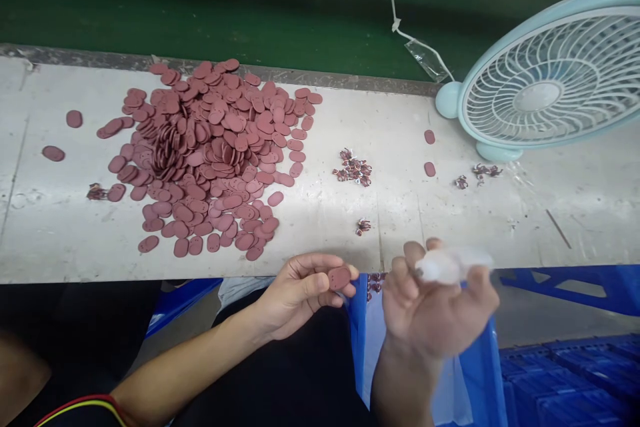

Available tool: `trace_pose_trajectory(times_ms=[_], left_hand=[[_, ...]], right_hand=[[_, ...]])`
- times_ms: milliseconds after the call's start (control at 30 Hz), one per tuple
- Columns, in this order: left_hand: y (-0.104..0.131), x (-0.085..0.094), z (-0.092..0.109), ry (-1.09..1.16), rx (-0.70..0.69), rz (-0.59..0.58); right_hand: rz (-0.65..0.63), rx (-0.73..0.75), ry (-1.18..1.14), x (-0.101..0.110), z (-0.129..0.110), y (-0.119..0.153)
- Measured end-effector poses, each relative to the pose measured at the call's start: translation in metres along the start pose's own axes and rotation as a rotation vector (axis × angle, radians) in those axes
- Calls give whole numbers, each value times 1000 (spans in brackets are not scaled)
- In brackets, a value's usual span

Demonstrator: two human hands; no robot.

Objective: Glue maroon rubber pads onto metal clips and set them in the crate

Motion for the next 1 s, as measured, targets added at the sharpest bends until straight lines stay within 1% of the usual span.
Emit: trace_pose_trajectory(times_ms=[100, 133, 167, 200, 267, 300, 333, 367, 400, 467, 500, 533, 567, 633, 667, 700, 733, 767, 800, 833, 900, 967, 1000], left_hand=[[2, 8, 6, 7, -16, 44], [2, 12, 9, 7, -27, 67], [3, 17, 12, 4, -40, 95], [4, 22, 15, 0, -53, 123], [5, 32, 20, -7, -80, 174], [6, 36, 23, -10, -92, 194], [7, 40, 26, -13, -105, 210], [8, 43, 29, -16, -117, 221], [9, 45, 32, -19, -126, 228], [10, 47, 37, -26, -132, 235], [10, 47, 39, -28, -130, 231], [10, 46, 40, -30, -128, 225], [10, 44, 42, -32, -127, 217], [10, 41, 45, -37, -130, 205], [10, 40, 46, -40, -131, 201], [10, 40, 46, -44, -130, 199], [10, 39, 45, -48, -128, 197], [10, 38, 44, -51, -126, 191], [10, 38, 43, -54, -126, 185], [11, 38, 43, -59, -127, 181], [11, 37, 41, -86, -135, 181], [12, 36, 42, -143, -157, 189], [12, 34, 43, -188, -174, 191]], right_hand=[[-133, -274, -580, 26, 15, -39], [-204, -361, -761, 30, 17, -49], [-262, -458, -846, 33, 21, -57], [-292, -483, -888, 40, 22, -65], [-332, -500, -910, 46, 23, -71], [-336, -466, -903, 47, 21, -70], [-334, -406, -840, 47, 20, -66], [-324, -308, -665, 47, 18, -61], [-305, -184, -402, 46, 14, -55], [-234, 62, 204, 40, 3, -42], [-215, 163, 519, 33, -1, -37], [-230, 236, 815, 22, -2, -33], [-281, 306, 1098, 10, 0, -32], [-470, 441, 1662, -9, 15, -32], [-578, 493, 1881, -13, 24, -33], [-669, 520, 2007, -14, 31, -34], [-722, 535, 2075, -13, 34, -36], [-736, 544, 2104, -11, 34, -38], [-711, 547, 2102, -11, 31, -38], [-656, 539, 2065, -11, 25, -38], [-491, 492, 1882, -13, 8, -32], [-317, 383, 1571, -13, -5, -20], [-252, 304, 1394, -12, -7, -12]])
Point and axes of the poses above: each hand's wrist, its own y-axis away from the middle knuckle, its own x-axis out of the back of the hand, z = x × y, the point moved 10 cm from there along -y, towards the middle knuckle, and after that the axes turned 3 degrees about y, right-handed, at the moved point
